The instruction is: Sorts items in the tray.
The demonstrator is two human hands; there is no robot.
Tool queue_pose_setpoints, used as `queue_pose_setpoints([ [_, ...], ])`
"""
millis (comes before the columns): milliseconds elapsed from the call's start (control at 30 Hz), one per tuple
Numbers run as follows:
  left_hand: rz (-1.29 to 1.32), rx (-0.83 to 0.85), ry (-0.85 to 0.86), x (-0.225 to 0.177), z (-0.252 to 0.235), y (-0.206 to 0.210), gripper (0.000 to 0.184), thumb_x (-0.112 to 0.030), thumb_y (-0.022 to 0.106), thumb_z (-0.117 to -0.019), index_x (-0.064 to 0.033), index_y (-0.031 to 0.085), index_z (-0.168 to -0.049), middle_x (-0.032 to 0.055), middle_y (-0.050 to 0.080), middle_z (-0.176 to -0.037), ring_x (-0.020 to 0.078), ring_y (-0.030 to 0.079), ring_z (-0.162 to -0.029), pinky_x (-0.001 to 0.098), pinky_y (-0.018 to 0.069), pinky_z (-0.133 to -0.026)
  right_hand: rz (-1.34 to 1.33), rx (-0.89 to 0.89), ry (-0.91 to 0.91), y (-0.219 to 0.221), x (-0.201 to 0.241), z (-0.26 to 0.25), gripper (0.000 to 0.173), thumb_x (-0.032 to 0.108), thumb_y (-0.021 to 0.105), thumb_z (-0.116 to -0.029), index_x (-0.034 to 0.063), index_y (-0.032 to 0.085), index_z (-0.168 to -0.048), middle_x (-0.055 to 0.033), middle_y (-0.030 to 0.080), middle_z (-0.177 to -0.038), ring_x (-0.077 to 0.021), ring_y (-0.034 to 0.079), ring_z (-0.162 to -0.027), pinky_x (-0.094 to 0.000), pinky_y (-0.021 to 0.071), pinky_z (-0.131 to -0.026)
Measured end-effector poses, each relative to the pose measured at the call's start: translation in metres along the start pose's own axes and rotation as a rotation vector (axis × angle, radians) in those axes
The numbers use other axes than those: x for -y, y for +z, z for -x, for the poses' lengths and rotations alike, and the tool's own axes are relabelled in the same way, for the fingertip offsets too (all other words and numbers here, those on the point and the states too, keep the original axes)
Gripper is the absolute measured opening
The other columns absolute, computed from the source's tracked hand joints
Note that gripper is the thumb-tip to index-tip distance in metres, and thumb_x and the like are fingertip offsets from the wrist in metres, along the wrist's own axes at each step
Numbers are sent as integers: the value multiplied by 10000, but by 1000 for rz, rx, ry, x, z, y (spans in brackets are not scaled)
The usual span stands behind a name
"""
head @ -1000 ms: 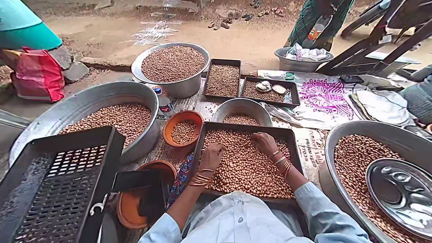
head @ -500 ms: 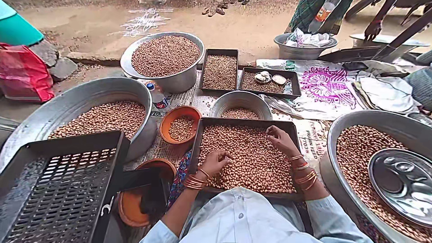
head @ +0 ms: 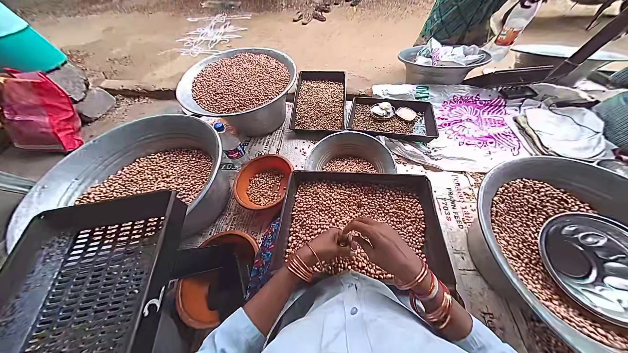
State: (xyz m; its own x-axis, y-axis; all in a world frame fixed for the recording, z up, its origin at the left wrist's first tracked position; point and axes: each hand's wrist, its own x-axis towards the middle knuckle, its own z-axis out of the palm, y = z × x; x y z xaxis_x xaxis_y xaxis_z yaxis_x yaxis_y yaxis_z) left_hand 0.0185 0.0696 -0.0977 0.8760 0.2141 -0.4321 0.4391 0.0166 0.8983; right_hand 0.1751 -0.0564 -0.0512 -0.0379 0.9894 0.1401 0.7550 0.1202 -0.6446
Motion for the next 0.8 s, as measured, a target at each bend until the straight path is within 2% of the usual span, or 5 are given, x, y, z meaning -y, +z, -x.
queue_pose_setpoints([
  [267,-1039,-861,23,-45,25,-124,238,8,586,-981,15,734,-1167,278,673,-1253,474,584,-1273,652,397,-1100,261,-235,398,-70,-53,95,329,-26,479,-972,62,736,-1157,-168,739,-1064,-352,726,-945,-538,575,-835],
  [333,-1009,-711,93,-57,23,-107,328,4,499,-1034,-21,688,-1302,231,662,-1333,434,588,-1303,623,417,-1106,197,-134,443,-77,-49,124,386,-92,474,-942,55,736,-1184,-173,745,-1080,-345,731,-960,-527,577,-864],
  [433,-804,-52,139,-65,15,-40,397,-38,390,-1081,-71,651,-1378,129,681,-1351,279,637,-1281,492,452,-1136,101,150,475,-68,-42,151,496,-167,482,-886,91,731,-1228,-159,729,-1199,-352,706,-1100,-549,550,-946],
  [533,-856,442,103,-59,1,34,450,3,410,-1036,-112,642,-1403,160,701,-1296,350,660,-1216,575,477,-1055,79,334,463,-42,-45,158,523,-174,514,-880,126,725,-1252,-158,706,-1251,-370,674,-1160,-581,535,-950],
  [800,-871,289,10,-37,-75,53,409,-44,473,-1049,-33,577,-1445,229,564,-1438,373,540,-1351,520,407,-1150,137,313,478,-19,-93,87,568,-140,551,-858,108,661,-1357,-267,592,-1361,-448,568,-1276,-600,472,-1033],
])
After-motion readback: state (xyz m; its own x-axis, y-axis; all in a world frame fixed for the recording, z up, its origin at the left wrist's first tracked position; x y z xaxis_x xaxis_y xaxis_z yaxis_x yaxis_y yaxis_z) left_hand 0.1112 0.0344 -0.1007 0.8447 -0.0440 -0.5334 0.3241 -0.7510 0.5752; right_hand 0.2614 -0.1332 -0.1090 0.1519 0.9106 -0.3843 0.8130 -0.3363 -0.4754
